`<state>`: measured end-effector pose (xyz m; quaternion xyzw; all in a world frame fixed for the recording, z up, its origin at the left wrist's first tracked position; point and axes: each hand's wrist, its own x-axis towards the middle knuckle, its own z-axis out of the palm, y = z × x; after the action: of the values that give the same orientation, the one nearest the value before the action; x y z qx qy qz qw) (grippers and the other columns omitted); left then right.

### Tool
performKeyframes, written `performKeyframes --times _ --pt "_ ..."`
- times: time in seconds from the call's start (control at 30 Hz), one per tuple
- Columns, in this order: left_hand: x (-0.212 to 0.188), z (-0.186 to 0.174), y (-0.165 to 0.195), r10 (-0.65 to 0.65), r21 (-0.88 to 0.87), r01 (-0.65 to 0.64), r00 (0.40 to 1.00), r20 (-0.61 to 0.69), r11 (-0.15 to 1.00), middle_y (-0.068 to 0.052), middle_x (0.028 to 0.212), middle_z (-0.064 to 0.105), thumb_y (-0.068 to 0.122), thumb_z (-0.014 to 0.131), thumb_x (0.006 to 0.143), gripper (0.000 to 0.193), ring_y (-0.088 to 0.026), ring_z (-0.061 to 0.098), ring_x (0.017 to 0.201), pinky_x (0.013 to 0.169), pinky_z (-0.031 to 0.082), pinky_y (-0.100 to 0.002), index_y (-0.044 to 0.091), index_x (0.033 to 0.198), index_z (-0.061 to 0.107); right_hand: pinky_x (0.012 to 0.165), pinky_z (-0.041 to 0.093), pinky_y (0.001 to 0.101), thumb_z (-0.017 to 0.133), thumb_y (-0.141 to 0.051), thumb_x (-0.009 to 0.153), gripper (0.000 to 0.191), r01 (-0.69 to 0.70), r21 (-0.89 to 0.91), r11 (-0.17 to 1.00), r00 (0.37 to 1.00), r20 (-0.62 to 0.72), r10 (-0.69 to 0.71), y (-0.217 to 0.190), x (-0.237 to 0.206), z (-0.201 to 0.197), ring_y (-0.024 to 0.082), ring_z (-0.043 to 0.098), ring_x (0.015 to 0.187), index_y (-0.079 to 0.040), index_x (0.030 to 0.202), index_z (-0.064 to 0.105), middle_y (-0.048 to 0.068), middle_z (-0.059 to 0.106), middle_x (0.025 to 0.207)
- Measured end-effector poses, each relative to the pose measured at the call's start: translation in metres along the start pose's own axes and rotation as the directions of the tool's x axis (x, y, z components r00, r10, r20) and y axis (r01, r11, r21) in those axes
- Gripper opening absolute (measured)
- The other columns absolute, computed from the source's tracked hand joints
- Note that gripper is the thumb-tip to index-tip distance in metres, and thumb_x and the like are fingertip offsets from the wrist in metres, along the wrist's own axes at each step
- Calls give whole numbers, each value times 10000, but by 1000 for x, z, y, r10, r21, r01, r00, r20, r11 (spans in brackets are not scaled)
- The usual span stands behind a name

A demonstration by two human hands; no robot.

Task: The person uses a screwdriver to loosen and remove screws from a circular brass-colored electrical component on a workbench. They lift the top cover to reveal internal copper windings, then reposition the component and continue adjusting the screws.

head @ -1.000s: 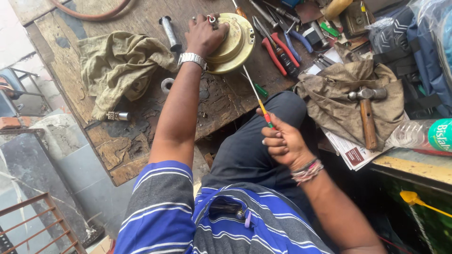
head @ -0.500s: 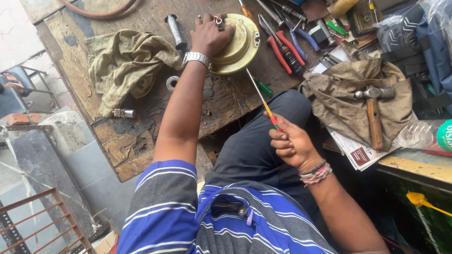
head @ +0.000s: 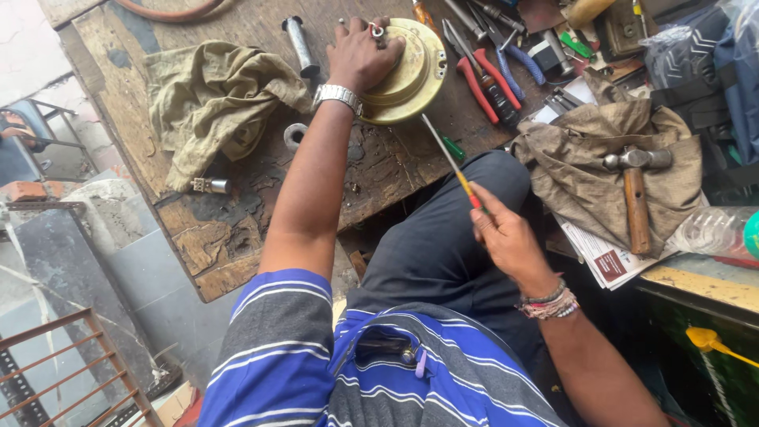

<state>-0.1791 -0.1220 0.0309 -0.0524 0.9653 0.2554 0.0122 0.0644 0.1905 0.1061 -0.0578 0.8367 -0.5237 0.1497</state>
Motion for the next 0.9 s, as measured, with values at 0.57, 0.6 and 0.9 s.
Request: performKeyframes --times 0.57,0.6,0.9 --pt "-8 -10 11 -64 -36 70 988 142 997 -135 1482 469 584 513 862 645 -387 353 1416 1103 298 -662 309 1443 566 465 478 382 664 -249 986 482 305 -922 238 869 168 -466 12 22 -39 223 571 494 -330 1459 624 40 525 676" --pt "-8 -10 12 -66 -34 71 989 135 997 -128 1486 477 588 517 856 655 -384 366 1416 1115 309 -649 308 1445 568 472 480 393 666 -246 979 490 304 -920 247 867 159 -473 14 25 -42 234 575 503 -334 1460 627 47 530 677" --pt "-35 -4 49 -189 47 197 972 -136 979 -237 1518 402 629 456 915 697 -539 320 1376 1041 283 -748 209 1471 472 954 461 534 665 -200 984 338 196 -949 245 861 47 -506 35 118 -106 257 660 829 -324 1289 742 68 655 942"
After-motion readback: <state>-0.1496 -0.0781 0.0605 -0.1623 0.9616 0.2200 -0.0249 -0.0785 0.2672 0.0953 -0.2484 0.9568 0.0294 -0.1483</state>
